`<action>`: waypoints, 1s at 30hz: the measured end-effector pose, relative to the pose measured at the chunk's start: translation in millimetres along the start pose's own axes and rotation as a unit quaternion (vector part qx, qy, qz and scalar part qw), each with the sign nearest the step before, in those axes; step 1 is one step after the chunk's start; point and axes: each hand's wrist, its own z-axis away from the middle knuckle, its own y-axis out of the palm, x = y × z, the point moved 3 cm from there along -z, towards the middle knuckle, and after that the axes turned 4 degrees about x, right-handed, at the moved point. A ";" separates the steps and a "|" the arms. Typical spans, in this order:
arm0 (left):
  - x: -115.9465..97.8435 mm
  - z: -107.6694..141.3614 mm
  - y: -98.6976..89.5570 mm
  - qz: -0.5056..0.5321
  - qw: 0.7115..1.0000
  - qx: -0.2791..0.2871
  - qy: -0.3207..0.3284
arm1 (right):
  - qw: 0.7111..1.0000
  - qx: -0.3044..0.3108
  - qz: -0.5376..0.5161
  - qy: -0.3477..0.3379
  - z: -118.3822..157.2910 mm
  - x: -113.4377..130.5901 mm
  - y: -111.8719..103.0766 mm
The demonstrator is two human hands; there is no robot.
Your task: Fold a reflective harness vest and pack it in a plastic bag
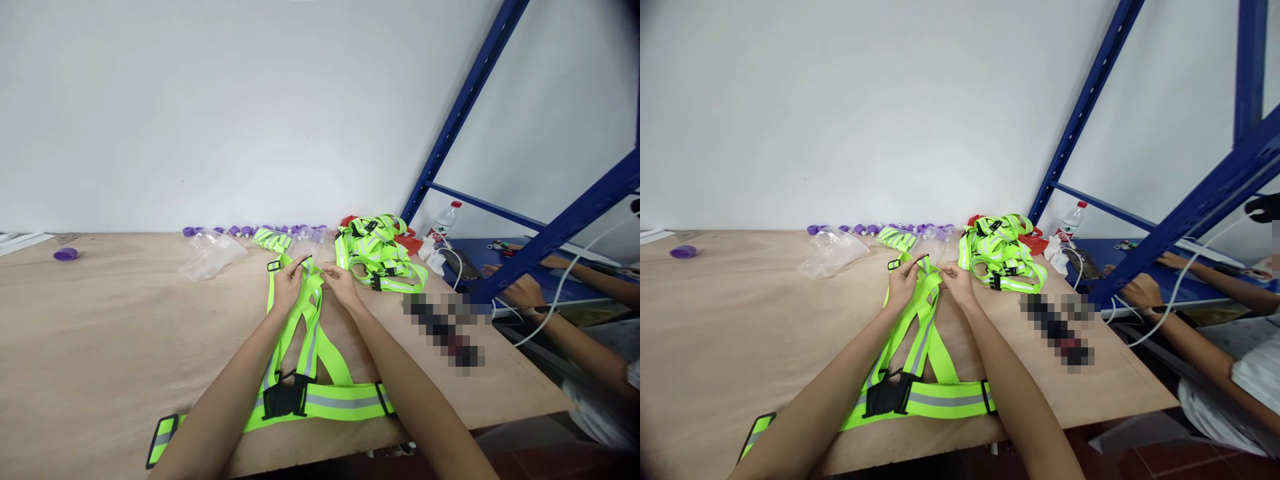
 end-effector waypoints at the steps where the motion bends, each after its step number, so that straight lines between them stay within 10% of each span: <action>1: -0.9 -0.2 0.7 0.006 1.000 0.000 -0.002 | 1.000 -0.004 -0.014 0.005 -0.3 -0.3 -0.8; 14: 19.4 -5.8 1.6 0.075 0.996 -0.023 -0.044 | 0.988 0.027 -0.144 0.055 0.0 1.5 -1.0; 21: 28.3 -8.7 5.6 0.126 0.991 -0.009 -0.049 | 0.974 0.176 -0.127 0.064 13.0 24.7 11.2; 30: 21.2 -8.5 6.6 0.131 0.991 0.005 -0.041 | 0.991 0.106 -0.073 0.029 10.9 19.5 4.9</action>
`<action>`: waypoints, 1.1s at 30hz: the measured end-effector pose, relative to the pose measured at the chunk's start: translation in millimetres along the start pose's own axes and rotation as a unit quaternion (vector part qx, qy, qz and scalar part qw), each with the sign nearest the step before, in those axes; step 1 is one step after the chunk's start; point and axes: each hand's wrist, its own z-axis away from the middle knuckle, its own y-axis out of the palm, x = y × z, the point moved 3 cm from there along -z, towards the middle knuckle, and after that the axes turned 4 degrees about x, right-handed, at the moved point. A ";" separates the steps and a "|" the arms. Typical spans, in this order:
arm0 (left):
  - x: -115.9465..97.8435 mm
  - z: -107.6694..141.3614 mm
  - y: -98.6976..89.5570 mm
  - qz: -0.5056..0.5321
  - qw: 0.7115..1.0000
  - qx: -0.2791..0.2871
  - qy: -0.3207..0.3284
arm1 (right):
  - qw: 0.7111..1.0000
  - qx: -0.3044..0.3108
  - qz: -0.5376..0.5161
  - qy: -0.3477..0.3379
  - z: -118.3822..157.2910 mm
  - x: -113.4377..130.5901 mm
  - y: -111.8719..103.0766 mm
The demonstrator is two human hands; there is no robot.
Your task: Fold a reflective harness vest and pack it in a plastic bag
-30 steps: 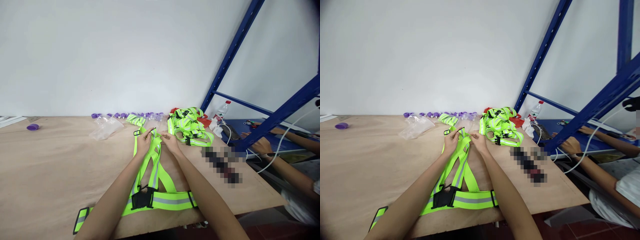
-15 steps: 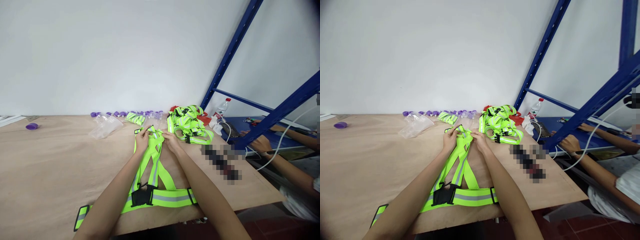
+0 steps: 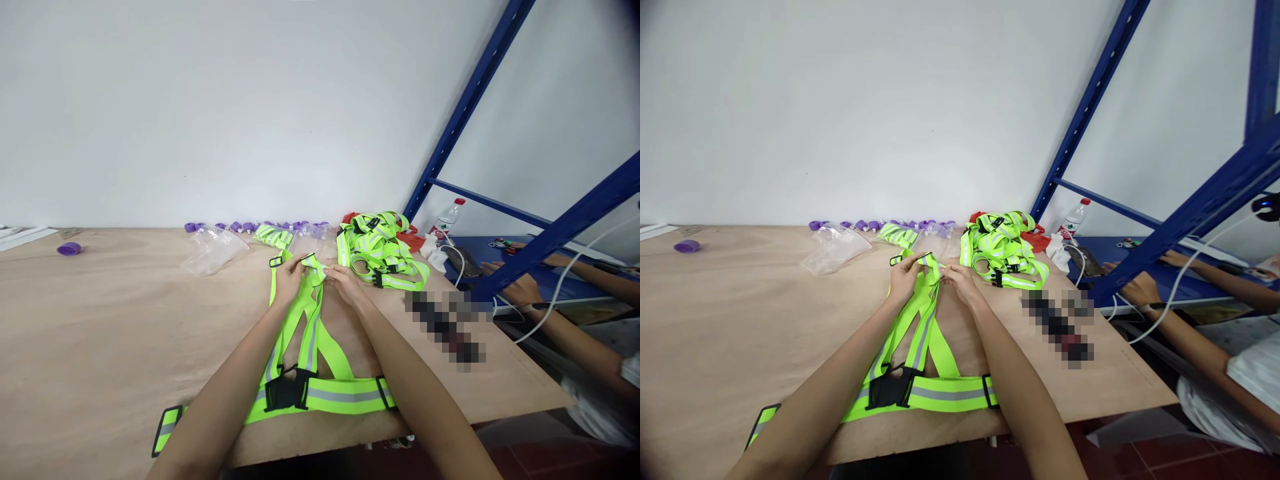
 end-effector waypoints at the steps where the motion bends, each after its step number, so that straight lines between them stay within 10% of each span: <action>1: -1.2 -0.2 -0.4 -0.002 1.000 -0.001 0.001 | 1.000 -0.009 0.005 -0.007 -1.0 -1.1 -0.9; 11: -12.0 2.1 -1.6 -0.046 0.999 -0.012 -0.001 | 0.988 -0.048 0.131 -0.071 -4.2 -3.5 3.6; 21: -16.7 2.1 0.5 -0.063 0.998 -0.018 -0.005 | 0.860 -0.148 0.431 -0.229 5.2 19.3 -0.5; 33: -16.5 1.8 0.6 -0.064 0.998 -0.005 -0.007 | 0.986 -0.119 0.082 -0.087 -10.8 -0.4 1.9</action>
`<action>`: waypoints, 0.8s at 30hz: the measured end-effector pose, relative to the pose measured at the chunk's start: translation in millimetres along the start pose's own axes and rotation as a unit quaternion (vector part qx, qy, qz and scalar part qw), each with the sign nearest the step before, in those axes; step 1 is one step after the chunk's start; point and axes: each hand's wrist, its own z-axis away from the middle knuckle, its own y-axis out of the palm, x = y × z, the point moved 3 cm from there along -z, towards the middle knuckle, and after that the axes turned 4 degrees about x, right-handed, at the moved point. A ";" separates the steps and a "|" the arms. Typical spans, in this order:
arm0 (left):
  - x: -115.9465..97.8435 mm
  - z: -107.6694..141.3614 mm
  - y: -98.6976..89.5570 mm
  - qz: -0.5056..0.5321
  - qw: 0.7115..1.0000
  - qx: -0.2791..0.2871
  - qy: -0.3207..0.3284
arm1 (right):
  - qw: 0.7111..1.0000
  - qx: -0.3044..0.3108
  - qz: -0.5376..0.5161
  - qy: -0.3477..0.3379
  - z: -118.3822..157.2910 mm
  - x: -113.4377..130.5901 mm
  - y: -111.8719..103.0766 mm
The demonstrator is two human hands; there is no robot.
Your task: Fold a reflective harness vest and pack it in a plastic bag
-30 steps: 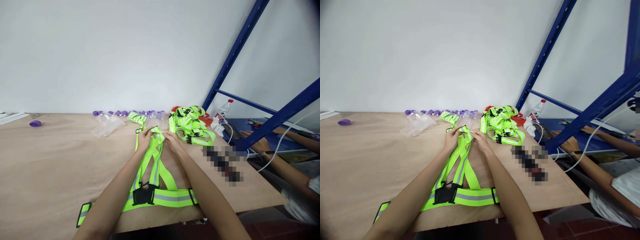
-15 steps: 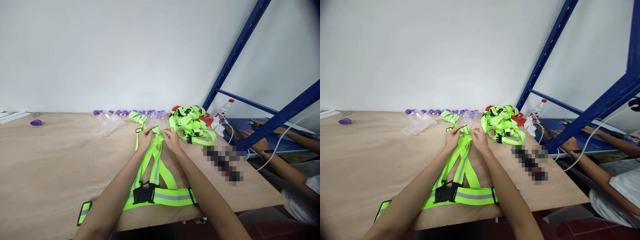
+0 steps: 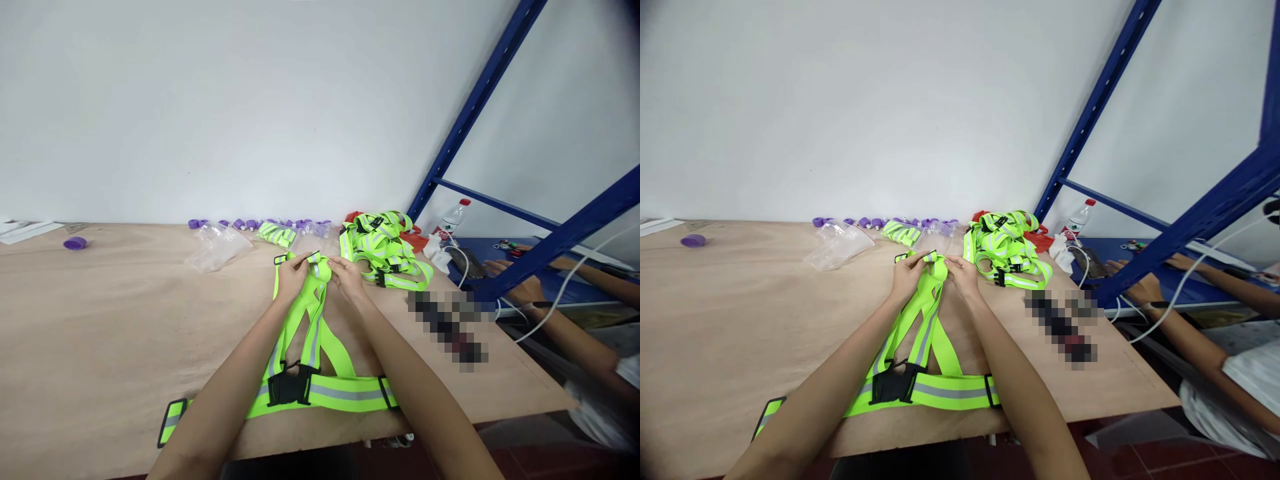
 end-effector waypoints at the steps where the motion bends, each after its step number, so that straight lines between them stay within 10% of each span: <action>1: 0.6 -0.4 -0.3 -0.001 1.000 -0.001 -0.003 | 0.999 0.022 -0.027 0.020 1.0 -0.3 1.4; 7: 0.6 -6.6 -4.9 0.014 1.000 -0.011 -0.012 | 0.975 0.142 -0.115 0.124 12.6 5.1 9.5; 12: 1.1 -13.9 -11.4 0.038 0.999 -0.032 -0.016 | 0.983 0.163 -0.025 0.080 16.1 9.9 18.8; 20: -3.1 -18.2 -20.1 0.021 0.998 -0.065 -0.012 | 0.958 -0.001 0.259 -0.127 16.3 24.8 14.5; 24: -5.6 -20.3 -23.0 0.013 0.997 -0.071 -0.029 | 0.965 -0.039 0.254 -0.056 13.9 20.6 1.0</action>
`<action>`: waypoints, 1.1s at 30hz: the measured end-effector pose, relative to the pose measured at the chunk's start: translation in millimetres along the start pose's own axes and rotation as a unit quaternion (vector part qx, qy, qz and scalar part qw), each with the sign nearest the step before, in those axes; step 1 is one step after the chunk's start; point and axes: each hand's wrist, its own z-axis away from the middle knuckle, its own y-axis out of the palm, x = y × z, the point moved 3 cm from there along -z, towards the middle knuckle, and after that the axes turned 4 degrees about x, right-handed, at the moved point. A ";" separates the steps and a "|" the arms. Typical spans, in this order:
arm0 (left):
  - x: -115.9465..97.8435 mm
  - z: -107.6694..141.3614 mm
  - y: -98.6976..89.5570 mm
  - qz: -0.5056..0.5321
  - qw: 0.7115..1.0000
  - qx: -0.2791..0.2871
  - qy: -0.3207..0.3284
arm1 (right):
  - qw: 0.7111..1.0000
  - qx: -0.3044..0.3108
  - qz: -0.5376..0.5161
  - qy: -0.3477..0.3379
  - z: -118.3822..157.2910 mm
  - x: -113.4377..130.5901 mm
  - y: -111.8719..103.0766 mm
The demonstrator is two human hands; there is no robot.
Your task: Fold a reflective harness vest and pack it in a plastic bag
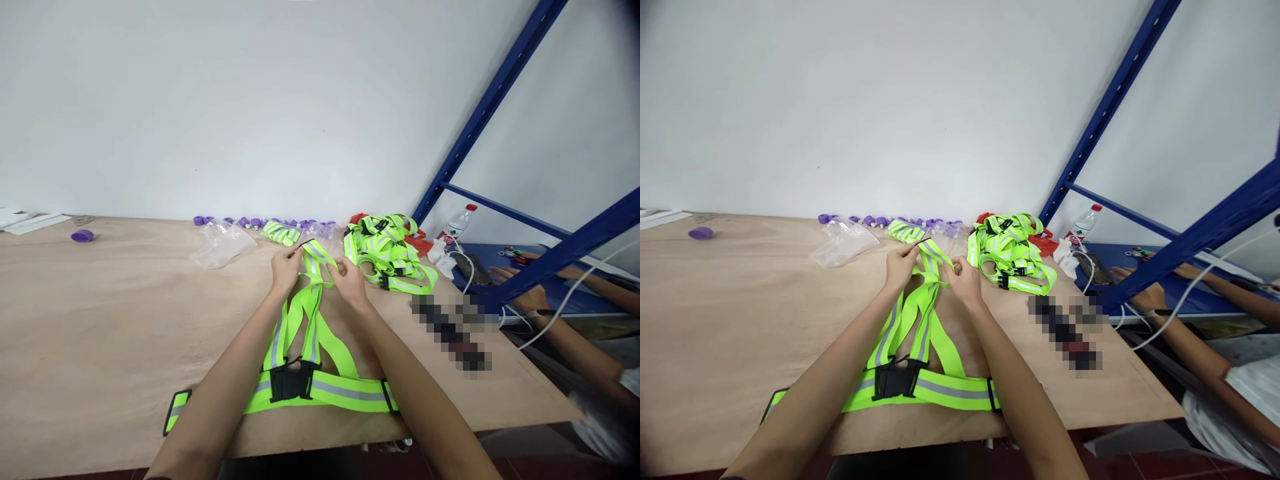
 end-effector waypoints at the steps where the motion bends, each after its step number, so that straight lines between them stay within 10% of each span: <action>1: 0.3 -0.3 0.8 0.003 1.000 0.007 -0.007 | 0.998 0.027 -0.048 0.033 0.1 -3.2 1.2; 5: 3.4 -0.1 7.7 0.025 0.998 0.045 -0.029 | 0.966 0.102 -0.206 0.116 3.9 -10.6 13.4; 14: 1.3 9.0 16.4 0.017 0.980 0.186 -0.071 | 0.902 0.063 -0.387 0.180 -2.4 -31.2 16.4; 21: 1.6 18.4 17.0 -0.208 0.918 0.337 -0.014 | 0.903 0.065 -0.385 0.180 -4.1 -37.2 15.3; 33: 8.6 9.1 -6.6 -0.453 0.872 0.179 0.038 | 0.985 -0.115 -0.127 0.023 -10.9 -45.3 -9.5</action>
